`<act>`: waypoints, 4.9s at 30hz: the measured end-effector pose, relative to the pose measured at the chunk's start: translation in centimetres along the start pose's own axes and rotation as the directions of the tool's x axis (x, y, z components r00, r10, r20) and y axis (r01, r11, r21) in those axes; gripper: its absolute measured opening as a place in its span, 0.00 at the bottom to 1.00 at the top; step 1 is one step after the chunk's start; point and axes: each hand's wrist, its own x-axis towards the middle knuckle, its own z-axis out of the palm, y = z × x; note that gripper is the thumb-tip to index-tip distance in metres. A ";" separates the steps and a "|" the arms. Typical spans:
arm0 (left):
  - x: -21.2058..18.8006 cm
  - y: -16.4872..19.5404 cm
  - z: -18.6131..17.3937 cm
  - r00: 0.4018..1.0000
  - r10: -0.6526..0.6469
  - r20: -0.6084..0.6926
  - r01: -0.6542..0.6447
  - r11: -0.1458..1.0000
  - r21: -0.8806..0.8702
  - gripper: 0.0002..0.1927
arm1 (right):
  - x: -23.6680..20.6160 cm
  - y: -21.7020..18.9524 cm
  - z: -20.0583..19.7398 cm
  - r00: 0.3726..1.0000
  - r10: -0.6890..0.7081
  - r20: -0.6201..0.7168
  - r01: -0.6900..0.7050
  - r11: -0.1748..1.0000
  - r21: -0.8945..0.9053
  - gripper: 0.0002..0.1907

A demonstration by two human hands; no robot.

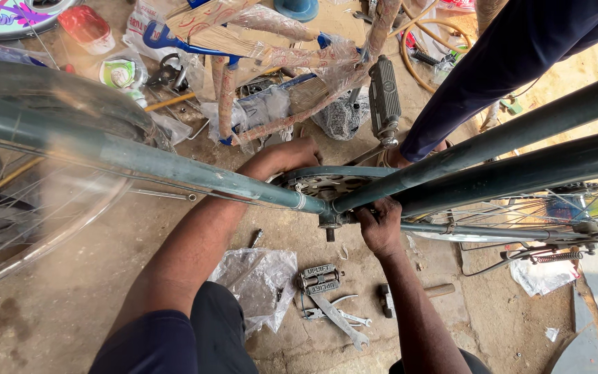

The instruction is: The person sits on the floor and uses a wrench and hammer to remove a bolt from the bicycle crank arm. They then install a new pedal onto the crank arm and tighten it using the wrench.

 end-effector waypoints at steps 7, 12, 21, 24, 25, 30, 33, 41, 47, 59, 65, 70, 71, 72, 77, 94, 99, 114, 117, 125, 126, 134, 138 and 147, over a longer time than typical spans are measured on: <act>0.1 -0.2 0.4 0.991 -0.112 -0.068 0.095 0.972 -0.216 0.18 | 0.1 0.1 -0.2 1.000 0.005 0.009 -0.004 1.000 -0.023 0.11; -0.4 -2.4 0.9 0.994 0.080 0.073 -0.068 0.985 -0.159 0.15 | 0.0 0.5 0.0 0.997 0.068 0.048 -0.069 0.997 0.033 0.11; -2.4 -0.7 0.0 0.999 0.007 -0.041 -0.023 0.907 -0.420 0.12 | 0.4 -1.2 -0.7 0.996 -0.011 0.093 0.005 0.998 0.066 0.14; -4.3 0.5 -0.5 0.981 0.063 -0.185 -0.152 0.844 -0.515 0.09 | 0.1 -2.1 -0.8 0.990 -0.077 0.117 0.074 0.997 0.032 0.16; -4.9 0.9 -0.5 0.964 0.079 -0.252 -0.211 0.806 -0.552 0.08 | 0.0 -2.2 -0.8 0.988 -0.095 0.122 0.094 0.995 0.017 0.15; -9.8 1.7 2.2 0.463 -0.372 -0.805 -0.538 0.604 -0.588 0.08 | -0.1 -1.2 -0.5 0.992 -0.062 0.113 0.072 0.994 -0.086 0.19; -17.0 2.7 4.7 0.237 -0.509 -0.828 -0.637 0.562 -0.528 0.10 | 0.4 -0.6 0.6 0.994 -0.041 0.102 0.065 0.966 -0.249 0.22; -34.0 12.3 2.3 -0.046 -0.452 -0.891 -0.709 0.643 -0.289 0.06 | -0.6 -3.5 2.1 1.000 0.002 -0.022 -0.006 0.985 -0.174 0.17; -31.2 18.8 -4.1 0.317 0.571 -0.758 0.286 0.704 0.650 0.11 | -4.2 -10.9 0.7 0.922 0.046 -0.384 -0.025 0.998 0.061 0.20; -28.5 17.6 -5.9 0.821 0.001 -0.571 0.485 0.526 0.699 0.13 | -8.3 -34.5 7.2 0.551 -0.579 0.601 -0.250 0.573 0.781 0.50; -27.4 17.1 -5.2 0.665 0.235 -0.709 0.503 0.561 0.658 0.05 | -11.0 -43.0 9.6 0.372 -0.868 0.330 0.351 0.460 0.816 0.46; -27.7 18.7 -5.1 0.716 0.131 -0.686 0.498 0.593 0.633 0.22 | -11.9 -47.0 12.1 0.469 -0.698 0.541 -0.165 0.532 0.830 0.41; -27.9 19.3 -5.2 0.743 0.082 -0.664 0.511 0.572 0.642 0.23 | -11.5 -47.1 12.1 0.483 -0.673 0.560 -0.246 0.510 0.825 0.39; -28.1 19.9 -5.4 0.762 0.033 -0.646 0.527 0.549 0.649 0.24 | -11.2 -47.2 12.1 0.497 -0.664 0.558 -0.286 0.482 0.828 0.37; -28.1 21.9 -5.8 0.773 -0.003 -0.634 0.533 0.547 0.646 0.26 | -9.6 -44.0 8.4 0.635 -0.554 0.538 -0.405 0.354 0.843 0.29; -3.5 14.7 -1.8 0.986 0.049 -0.157 -0.106 0.917 -0.385 0.36 | -10.4 -8.2 0.8 0.512 0.826 0.237 -0.513 0.072 0.855 0.18; 0.3 13.5 -0.8 0.999 -0.040 -0.001 0.039 0.976 -0.215 0.34 | -12.1 -5.9 2.5 0.527 0.785 0.327 -0.579 0.049 0.814 0.13; 4.1 11.0 0.3 0.924 -0.086 0.373 0.039 0.990 0.133 0.39 | -10.8 -4.9 4.1 0.536 0.795 0.284 -0.690 0.218 0.690 0.16; 4.0 10.9 0.1 0.926 -0.222 0.305 0.160 0.964 0.215 0.39 | -10.7 -4.9 4.1 0.538 0.799 0.270 -0.693 0.237 0.680 0.17; 4.7 9.5 -0.3 0.862 -0.495 0.114 0.432 0.832 0.349 0.37 | -10.8 -4.5 3.9 0.540 0.806 0.244 -0.679 0.245 0.692 0.15; 4.8 9.4 -0.3 0.855 -0.509 0.104 0.447 0.823 0.351 0.37 | -10.9 -4.5 4.0 0.541 0.805 0.243 -0.679 0.248 0.691 0.15; 4.9 9.9 -0.1 0.814 -0.578 0.056 0.531 0.780 0.330 0.35 | -10.5 -6.2 3.0 0.516 0.812 0.274 -0.726 0.245 0.643 0.18; 4.9 10.2 0.1 0.795 -0.605 0.042 0.565 0.764 0.312 0.34 | -11.3 -6.1 3.5 0.426 0.836 0.346 -0.753 0.117 0.647 0.15; 5.0 10.2 0.5 0.770 -0.638 0.029 0.600 0.738 0.308 0.33 | -12.6 -3.5 4.6 0.461 0.825 0.326 -0.760 0.178 0.625 0.10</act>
